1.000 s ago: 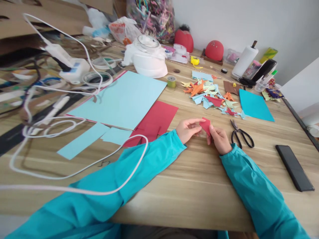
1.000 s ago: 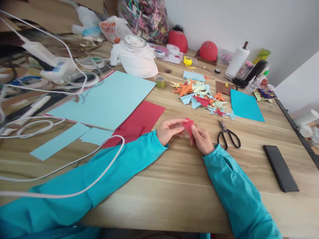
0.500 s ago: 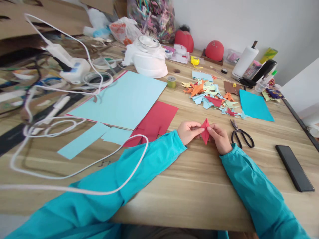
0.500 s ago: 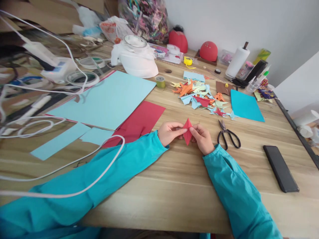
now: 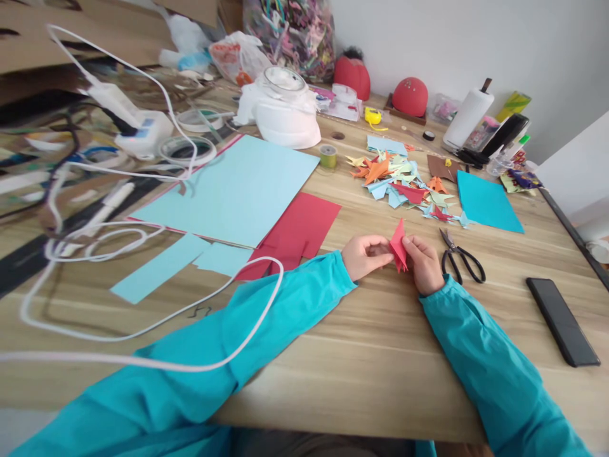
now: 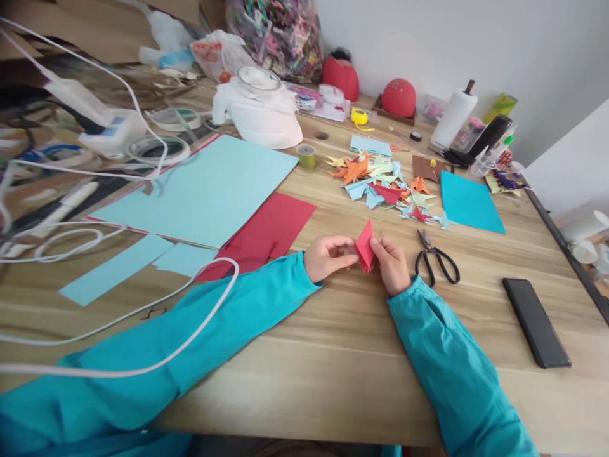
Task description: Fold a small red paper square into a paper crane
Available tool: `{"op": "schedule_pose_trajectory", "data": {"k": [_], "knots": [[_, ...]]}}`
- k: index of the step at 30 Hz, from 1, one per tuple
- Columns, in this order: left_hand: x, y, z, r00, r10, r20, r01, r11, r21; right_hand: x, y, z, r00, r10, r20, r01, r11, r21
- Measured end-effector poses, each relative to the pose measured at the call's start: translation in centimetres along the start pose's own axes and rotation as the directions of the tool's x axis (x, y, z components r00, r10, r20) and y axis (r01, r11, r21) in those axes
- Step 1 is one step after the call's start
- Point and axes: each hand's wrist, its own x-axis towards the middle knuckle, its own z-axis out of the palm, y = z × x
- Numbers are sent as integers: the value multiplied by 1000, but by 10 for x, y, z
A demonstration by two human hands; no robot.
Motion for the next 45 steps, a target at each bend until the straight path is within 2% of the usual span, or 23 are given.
{"op": "schedule_pose_trajectory", "data": {"k": [6,11,16,21,25,31,36,45], "knots": [[-1,-1,1,993,18,-117,-4,994,112,-1,-1,1,1000,-7,3,7,999,-42],[-1,-3,1,984,-8,-180,15,999,37,-1,1,0,1000,-24,8,24,999,-36],[0,0,1,990,22,-138,-28,998,-48,0,3,0,995,-99,14,99,994,-36],[2,0,0,981,95,-171,-99,995,-15,0,2,1,990,-128,58,129,991,-20],[4,-2,-2,980,70,-185,-74,997,-11,0,5,2,989,-125,82,130,989,-63],[7,-4,-4,973,1,-231,-20,997,-81,0,9,0,983,-185,-2,184,975,-124],[9,-5,-6,971,-64,-231,33,990,-136,-1,4,0,990,-137,-6,135,981,-142],[8,-4,-6,977,-63,-201,45,995,-93,-2,-5,1,995,-100,12,101,978,-182]]}}
